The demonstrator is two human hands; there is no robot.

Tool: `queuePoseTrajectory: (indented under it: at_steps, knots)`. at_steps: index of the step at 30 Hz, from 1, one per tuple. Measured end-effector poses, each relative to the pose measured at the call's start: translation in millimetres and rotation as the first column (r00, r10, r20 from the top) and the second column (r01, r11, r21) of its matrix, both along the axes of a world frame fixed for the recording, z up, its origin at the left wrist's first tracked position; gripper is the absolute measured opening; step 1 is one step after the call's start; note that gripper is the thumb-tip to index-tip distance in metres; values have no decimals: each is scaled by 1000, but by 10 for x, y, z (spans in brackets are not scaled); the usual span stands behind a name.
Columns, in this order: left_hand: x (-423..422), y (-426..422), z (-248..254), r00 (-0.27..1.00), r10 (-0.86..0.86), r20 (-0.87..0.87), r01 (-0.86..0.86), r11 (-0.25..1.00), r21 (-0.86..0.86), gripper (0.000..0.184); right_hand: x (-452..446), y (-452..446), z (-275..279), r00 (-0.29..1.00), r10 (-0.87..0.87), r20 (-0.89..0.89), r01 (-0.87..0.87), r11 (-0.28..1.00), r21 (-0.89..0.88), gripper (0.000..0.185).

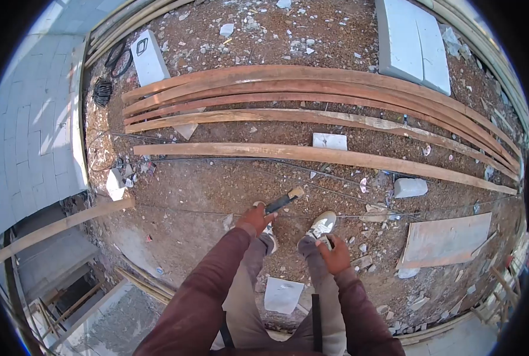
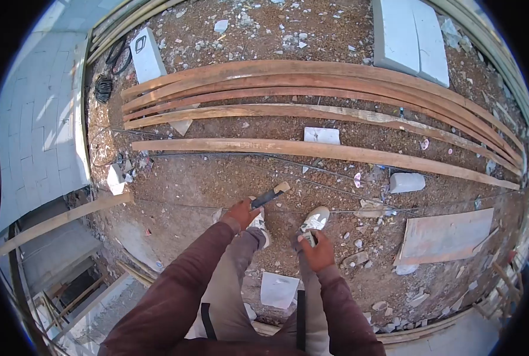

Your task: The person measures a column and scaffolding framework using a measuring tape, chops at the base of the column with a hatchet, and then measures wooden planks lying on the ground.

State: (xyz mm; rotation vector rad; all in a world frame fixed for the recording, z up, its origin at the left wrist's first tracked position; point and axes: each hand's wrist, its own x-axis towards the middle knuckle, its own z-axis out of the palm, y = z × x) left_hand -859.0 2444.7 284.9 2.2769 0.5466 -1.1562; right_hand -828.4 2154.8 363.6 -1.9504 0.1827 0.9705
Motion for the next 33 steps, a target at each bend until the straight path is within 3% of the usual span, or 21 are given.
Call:
queuePoseTrajectory:
  at_steps: [4, 9, 12, 13, 15, 18, 20, 23, 24, 26, 27, 29, 31, 33]
  knots:
    - [214, -399, -369, 1000, -5, 1, 5, 1000, -20, 58, 329, -148, -303, 995, -85, 50, 84, 996, 14, 41]
    - [259, -535, -1261, 997, -65, -45, 61, 995, -78, 66, 572, -126, -1218, 960, -168, 223, 151, 984, 89, 39]
    - [214, -571, -1803, 994, -83, -64, 78, 993, -88, 68, 730, 127, -1471, 930, -94, 354, 88, 996, 34, 39]
    - [177, -542, -1948, 995, -94, -46, 89, 992, -88, 69, 747, 204, -1548, 926, 1, 377, 31, 996, -79, 39]
    - [9, -478, -2218, 993, -121, -15, 118, 987, -110, 69, 792, 392, -1553, 935, 52, 350, -53, 999, -7, 40]
    - [-154, -345, -2758, 955, -191, 228, 230, 960, -159, 63, 745, 570, -1453, 906, 168, 389, -180, 984, -5, 47]
    - [-139, -217, -2955, 889, -241, 390, 373, 875, -309, 51, 668, 653, -1298, 897, 187, 401, -210, 978, 14, 46]
    - [155, -105, -2438, 975, -173, 139, 215, 894, -392, 49, 532, 731, -1259, 858, 249, 450, -267, 963, -24, 49]
    - [428, -130, -1943, 894, -361, 267, 416, 889, -190, 54, 501, 741, -1199, 848, 277, 451, -294, 955, -34, 50]
    - [730, 35, -1934, 715, -489, 500, 491, 860, 139, 64, 409, 768, -1094, 816, 249, 522, -276, 961, -26, 50]
    - [820, 301, -2336, 634, -438, 637, 405, 890, 208, 70, 350, 768, -1056, 799, 241, 550, -271, 962, -28, 50]
    - [976, 447, -2215, 268, -596, 757, 279, 800, 531, 61, 225, 806, -1057, 752, 170, 637, -229, 973, 11, 51]
    - [1021, 716, -2285, 255, -719, 646, 307, 694, 651, 78, 102, 682, -867, 704, 148, 694, -217, 976, 12, 51]
    - [1083, 954, -2141, 275, -933, 232, 528, 348, 774, 84, 0, 613, -765, 698, 154, 700, -194, 981, -23, 51]
